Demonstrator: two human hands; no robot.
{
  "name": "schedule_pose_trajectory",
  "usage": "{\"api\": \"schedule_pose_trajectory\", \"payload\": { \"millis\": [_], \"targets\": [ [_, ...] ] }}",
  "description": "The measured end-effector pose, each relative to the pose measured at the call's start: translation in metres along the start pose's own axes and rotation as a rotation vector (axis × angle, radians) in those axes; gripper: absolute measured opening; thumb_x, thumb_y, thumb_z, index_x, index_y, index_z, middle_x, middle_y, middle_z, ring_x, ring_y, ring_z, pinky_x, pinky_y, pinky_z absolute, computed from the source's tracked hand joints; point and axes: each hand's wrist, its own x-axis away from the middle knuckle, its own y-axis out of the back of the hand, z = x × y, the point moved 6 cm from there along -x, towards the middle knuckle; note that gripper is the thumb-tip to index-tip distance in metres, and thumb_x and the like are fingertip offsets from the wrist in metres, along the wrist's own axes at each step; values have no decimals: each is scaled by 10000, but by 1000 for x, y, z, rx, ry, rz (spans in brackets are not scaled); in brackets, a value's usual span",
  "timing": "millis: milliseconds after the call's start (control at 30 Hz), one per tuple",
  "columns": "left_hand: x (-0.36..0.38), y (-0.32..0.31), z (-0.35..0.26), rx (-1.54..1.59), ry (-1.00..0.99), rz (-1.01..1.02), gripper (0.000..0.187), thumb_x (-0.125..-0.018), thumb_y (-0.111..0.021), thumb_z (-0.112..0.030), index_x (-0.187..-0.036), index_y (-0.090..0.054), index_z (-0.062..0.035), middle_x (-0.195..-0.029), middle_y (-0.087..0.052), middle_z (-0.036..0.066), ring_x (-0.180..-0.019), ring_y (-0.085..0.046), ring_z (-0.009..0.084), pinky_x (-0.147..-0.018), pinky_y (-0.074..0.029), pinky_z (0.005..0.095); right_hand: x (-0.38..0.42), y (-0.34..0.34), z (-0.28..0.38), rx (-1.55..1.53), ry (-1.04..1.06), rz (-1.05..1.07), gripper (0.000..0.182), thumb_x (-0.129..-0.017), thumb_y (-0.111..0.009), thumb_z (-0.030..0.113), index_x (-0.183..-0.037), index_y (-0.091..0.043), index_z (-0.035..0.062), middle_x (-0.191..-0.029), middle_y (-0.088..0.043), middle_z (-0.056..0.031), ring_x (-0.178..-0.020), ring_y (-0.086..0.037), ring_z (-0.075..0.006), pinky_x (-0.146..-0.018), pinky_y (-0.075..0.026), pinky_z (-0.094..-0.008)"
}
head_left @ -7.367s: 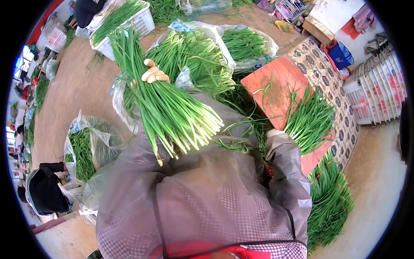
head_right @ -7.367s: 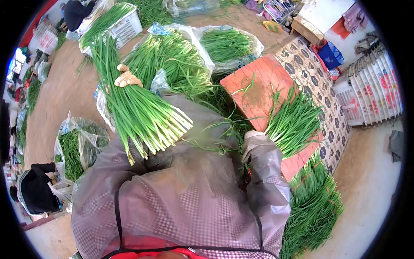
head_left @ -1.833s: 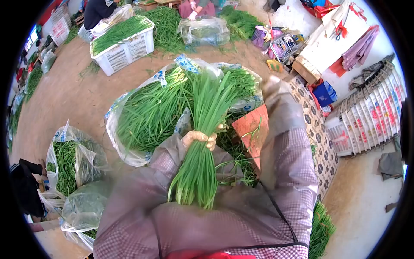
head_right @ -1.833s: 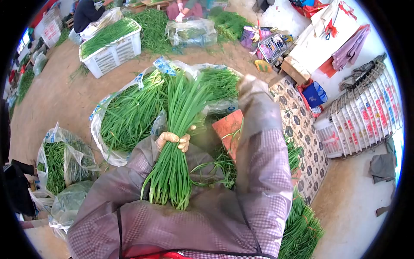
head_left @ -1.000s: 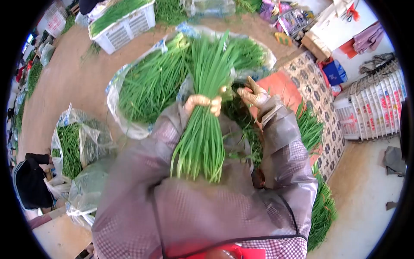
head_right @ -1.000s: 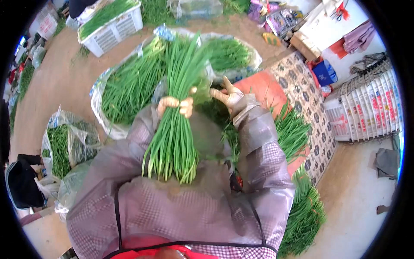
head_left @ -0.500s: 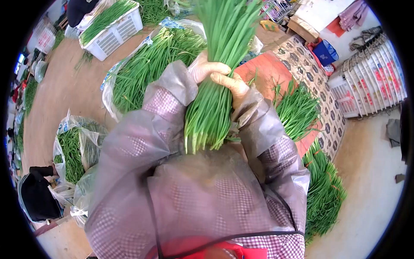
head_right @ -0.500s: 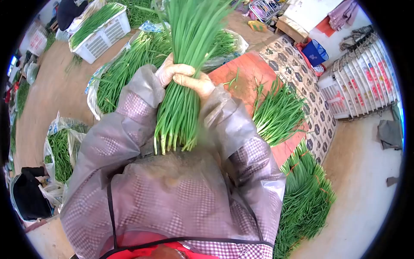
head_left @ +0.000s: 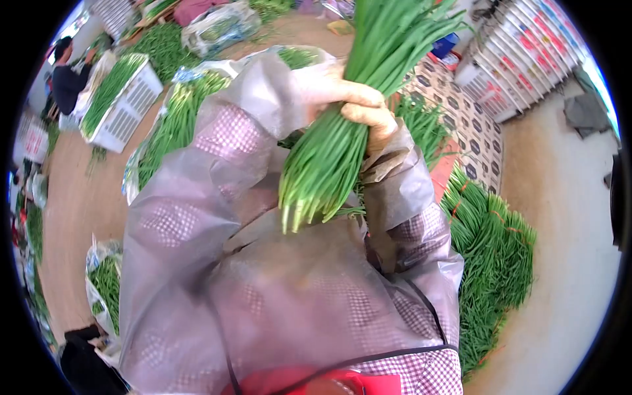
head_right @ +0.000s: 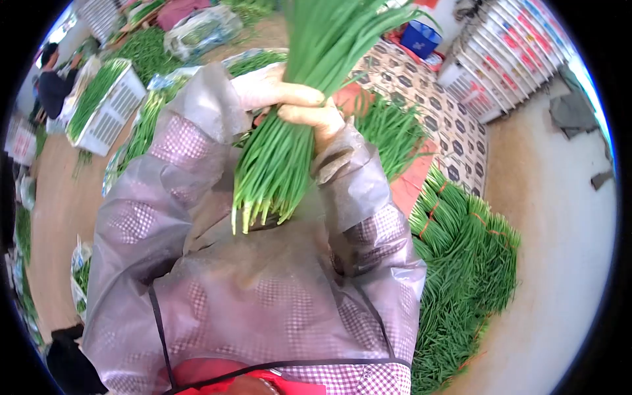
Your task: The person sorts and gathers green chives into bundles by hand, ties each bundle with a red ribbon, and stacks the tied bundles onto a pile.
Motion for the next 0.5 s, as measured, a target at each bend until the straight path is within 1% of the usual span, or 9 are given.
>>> {"api": "schedule_pose_trajectory", "payload": {
  "millis": [67,133,200,233,267,367,400,467,500],
  "targets": [
    [-45,-29,-13,207,86,-153,606,-812,-686,-310,-1308,-451,-52,-1231,-525,98,-1133,-487,190,-926,-419,343,28,45,22,-231,88,-230,544,-668,-666,255,-1102,-563,-56,-987,-630,-186,-814,-645,-295,-781,-541,-410],
    [-80,-18,-1,-158,174,-178,645,-830,-677,-310,-1363,-400,-76,-1348,-439,113,-1230,-420,214,-1001,-375,353,50,66,55,-243,187,-284,524,-677,-651,298,-1091,-561,-11,-922,-626,-167,-858,-629,-289,-807,-533,-406],
    [-112,6,52,-69,99,-107,567,-895,-591,-306,-1372,-392,-73,-1410,-374,136,-1293,-367,251,-1061,-323,361,83,103,101,-74,391,-320,526,-759,-616,328,-1155,-527,-6,-928,-597,-110,-871,-596,-250,-795,-525,-386],
    [-111,18,50,-485,-274,10,525,-927,-535,-301,-1378,-387,-75,-1415,-377,130,-1306,-356,262,-1070,-315,369,101,122,120,-28,482,-371,560,-789,-598,332,-1193,-493,-43,-930,-578,-95,-866,-579,-234,-787,-523,-372],
    [-109,16,62,-333,-86,-21,496,-948,-484,-311,-1382,-387,-90,-1414,-388,117,-1307,-360,263,-1072,-314,379,117,144,136,-54,521,-360,626,-796,-594,345,-1226,-456,-89,-931,-593,-109,-865,-593,-242,-789,-528,-372],
    [-84,14,128,322,478,-251,460,-987,-387,-352,-1391,-390,-133,-1412,-417,84,-1306,-377,259,-1071,-318,405,157,193,160,-114,531,-454,476,-807,-594,283,-1114,-528,-75,-915,-620,-141,-857,-613,-263,-785,-529,-397],
    [-74,14,160,387,470,-198,685,-894,-480,-537,-1424,-340,-126,-1453,-352,140,-1349,-302,291,-1131,-160,427,165,204,162,-120,521,-459,476,-815,-588,282,-1122,-527,-77,-920,-621,-142,-851,-615,-264,-784,-528,-403],
    [-60,5,233,507,678,-189,719,-873,-527,-535,-1430,-328,-127,-1450,-340,182,-1330,-337,303,-1104,-231,460,177,227,157,-128,505,-579,519,-812,-607,291,-1162,-515,-81,-916,-627,-163,-820,-630,-271,-769,-535,-422],
    [-55,-8,253,460,793,-244,717,-902,-489,-521,-1421,-306,-61,-1411,-394,184,-1296,-380,314,-1070,-290,472,179,225,151,-75,431,-643,528,-808,-614,299,-1165,-515,-78,-913,-628,-165,-807,-634,-273,-762,-537,-420]
  ]
}}
